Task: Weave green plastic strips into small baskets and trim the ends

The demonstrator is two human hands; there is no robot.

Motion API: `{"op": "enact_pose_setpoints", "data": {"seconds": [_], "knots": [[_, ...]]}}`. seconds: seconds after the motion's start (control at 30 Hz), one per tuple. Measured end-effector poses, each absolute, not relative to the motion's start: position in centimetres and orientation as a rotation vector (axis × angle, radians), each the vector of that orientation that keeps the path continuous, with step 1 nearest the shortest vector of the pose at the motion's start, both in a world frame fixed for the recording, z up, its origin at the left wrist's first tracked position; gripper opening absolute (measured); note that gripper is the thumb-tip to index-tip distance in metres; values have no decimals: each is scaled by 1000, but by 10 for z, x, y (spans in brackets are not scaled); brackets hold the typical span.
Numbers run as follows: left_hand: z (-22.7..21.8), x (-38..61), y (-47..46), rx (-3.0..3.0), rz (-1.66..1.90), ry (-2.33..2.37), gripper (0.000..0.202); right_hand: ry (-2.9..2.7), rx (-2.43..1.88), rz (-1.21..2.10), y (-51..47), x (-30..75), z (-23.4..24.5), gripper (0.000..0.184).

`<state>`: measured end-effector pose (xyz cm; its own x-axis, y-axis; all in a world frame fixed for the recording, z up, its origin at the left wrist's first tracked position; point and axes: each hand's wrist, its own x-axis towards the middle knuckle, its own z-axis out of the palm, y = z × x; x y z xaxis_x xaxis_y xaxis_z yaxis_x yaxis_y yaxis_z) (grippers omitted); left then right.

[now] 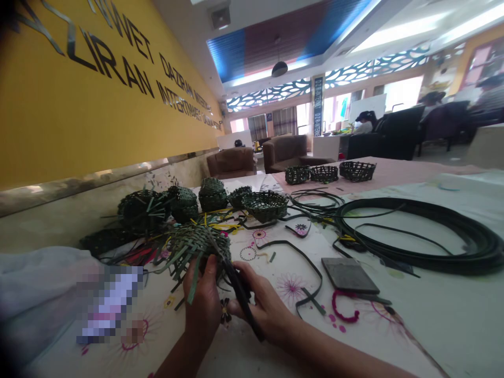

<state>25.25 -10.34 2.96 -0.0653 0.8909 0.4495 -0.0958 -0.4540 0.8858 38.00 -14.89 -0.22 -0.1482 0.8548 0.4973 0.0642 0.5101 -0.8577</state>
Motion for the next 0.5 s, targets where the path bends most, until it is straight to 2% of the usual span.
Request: {"op": "enact_pose_setpoints", "data": {"seconds": [0.5], "knots": [[28,251,-103,1449,1619,873,28,-1568,-810,865,-150,381,-2,55]]}}
